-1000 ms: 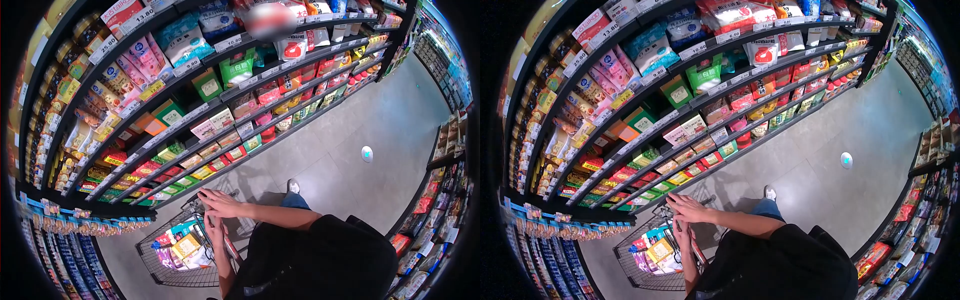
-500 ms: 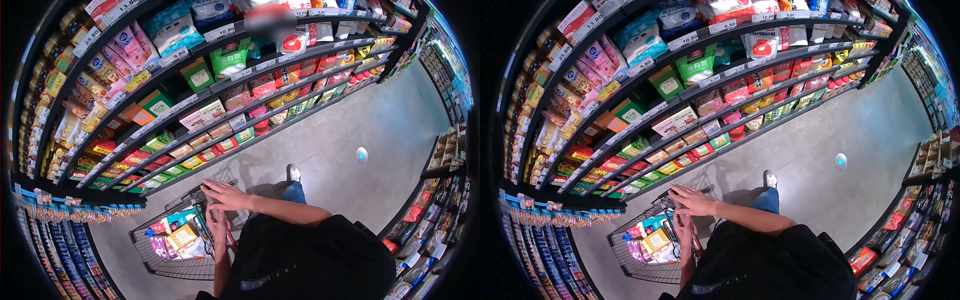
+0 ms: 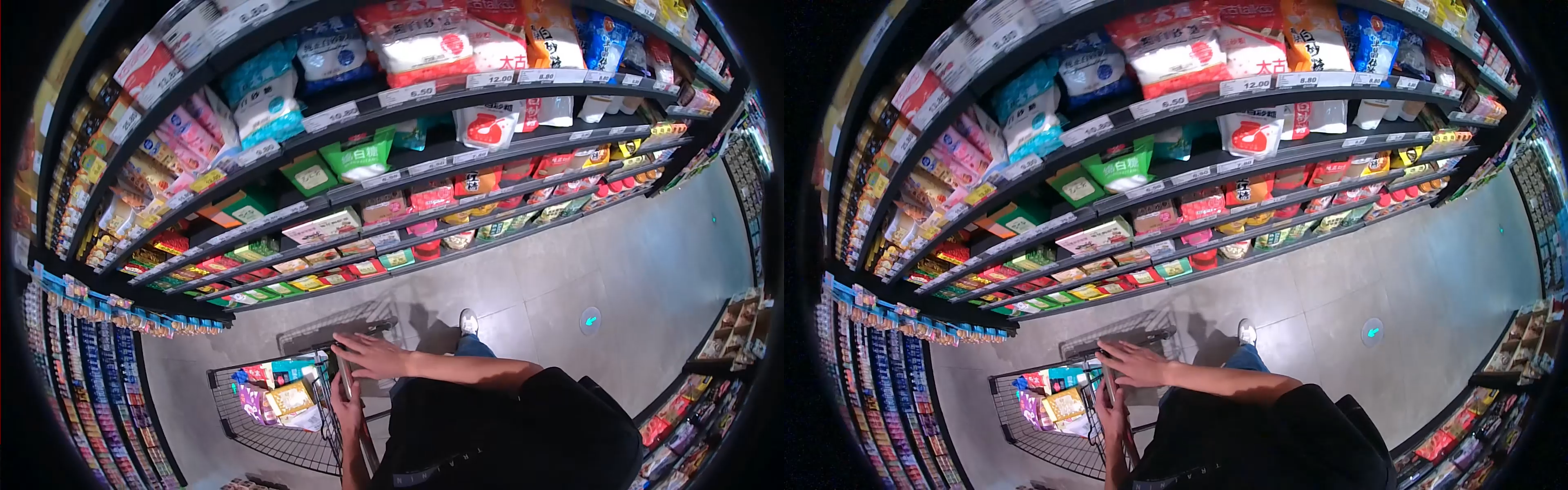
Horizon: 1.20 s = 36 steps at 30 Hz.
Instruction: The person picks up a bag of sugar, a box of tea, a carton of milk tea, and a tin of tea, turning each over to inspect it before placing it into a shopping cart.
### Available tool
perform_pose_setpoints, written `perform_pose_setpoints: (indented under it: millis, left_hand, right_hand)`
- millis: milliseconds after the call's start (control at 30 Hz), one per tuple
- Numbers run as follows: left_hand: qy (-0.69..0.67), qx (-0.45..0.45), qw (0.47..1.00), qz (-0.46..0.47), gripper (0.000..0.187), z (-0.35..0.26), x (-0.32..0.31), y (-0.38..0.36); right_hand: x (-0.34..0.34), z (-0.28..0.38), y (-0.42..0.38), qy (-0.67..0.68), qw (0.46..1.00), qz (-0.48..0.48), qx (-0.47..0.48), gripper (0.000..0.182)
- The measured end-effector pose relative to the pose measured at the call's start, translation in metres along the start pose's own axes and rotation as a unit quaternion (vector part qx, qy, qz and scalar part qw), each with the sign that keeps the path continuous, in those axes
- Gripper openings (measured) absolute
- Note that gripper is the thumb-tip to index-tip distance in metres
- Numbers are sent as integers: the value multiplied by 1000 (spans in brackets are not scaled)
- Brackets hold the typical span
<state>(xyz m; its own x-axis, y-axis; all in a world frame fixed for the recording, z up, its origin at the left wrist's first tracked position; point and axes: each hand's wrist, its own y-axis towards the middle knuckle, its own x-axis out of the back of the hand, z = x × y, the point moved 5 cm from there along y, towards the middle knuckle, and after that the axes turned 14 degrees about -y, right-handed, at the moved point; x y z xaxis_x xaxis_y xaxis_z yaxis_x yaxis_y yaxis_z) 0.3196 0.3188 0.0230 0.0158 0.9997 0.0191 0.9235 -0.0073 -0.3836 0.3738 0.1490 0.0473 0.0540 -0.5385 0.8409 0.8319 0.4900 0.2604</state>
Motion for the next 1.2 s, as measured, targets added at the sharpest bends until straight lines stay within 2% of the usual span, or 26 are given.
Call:
perform_pose_setpoints:
  millis: [67, 100, 267, 367, 400, 467, 533, 600, 733, 767, 867, 900, 933, 1000, 1033, 1067, 1133, 1167, 1200]
  left_hand:
    - [-12, -57, 998, -25, 48, -3, -17, -9]
    - [23, -66, 997, -16, 40, -4, -24, -12]
    - [16, -68, 996, -57, 29, 4, -59, -26]
    - [8, -22, 998, -64, 21, -6, -88, -35]
    - [10, -21, 997, -67, 21, 1, -89, -34]
    - [10, -78, 996, -49, 19, 4, -101, -33]
    - [25, -53, 997, -57, 18, 7, -108, -35]
    - [85, -95, 991, -38, 19, 3, -117, -38]
    - [105, -79, 991, -20, 20, 3, -129, -39]
    - [113, -121, 986, -18, 24, 8, -131, -38]
    - [115, -127, 985, -36, 30, 17, -131, -33]
    - [153, -107, 981, -50, 40, 23, -127, -28]
    - [153, -106, 981, -52, 40, 16, -132, -27]
    - [232, -130, 960, -84, 47, -14, -149, -24]
    - [251, -105, 959, -81, 55, -19, -154, -22]
    - [250, -103, 959, -82, 55, -24, -162, -19]
    - [301, -245, 915, -105, 60, -43, -182, -23]
    - [263, -182, 943, -87, 66, -36, -184, -19]
    - [263, -180, 944, -88, 66, -30, -183, -16]
  right_hand:
    - [9, -5, -10, -22, 999, -16, 17, 70]
    - [14, -7, -16, -23, 999, -39, 27, 66]
    - [29, -22, -40, -73, 997, -32, 24, 69]
    - [33, -34, -50, -121, 992, -5, 32, 72]
    - [36, -38, -53, -118, 992, -5, 34, 72]
    - [44, -44, -60, -128, 991, -1, 41, 71]
    - [49, -50, -64, -118, 992, -10, 44, 72]
    - [52, -55, -67, -111, 993, 16, 31, 73]
    - [61, -71, -72, -56, 998, 21, 29, 66]
    - [66, -72, -73, -63, 998, 10, 24, 61]
    - [71, -78, -70, -52, 997, 43, 28, 60]
    - [74, -79, -69, -52, 997, 41, 26, 59]
    - [72, -80, -71, -50, 997, 42, 27, 59]
    - [73, -83, -73, -45, 998, -16, 43, 53]
    - [75, -83, -73, -44, 998, -14, 45, 53]
    - [76, -84, -74, -38, 998, -8, 40, 53]
    - [77, -84, -76, -29, 999, 2, 35, 52]
    - [78, -84, -76, -22, 999, -8, 32, 53]
    - [80, -85, -76, -16, 999, -19, 31, 53]
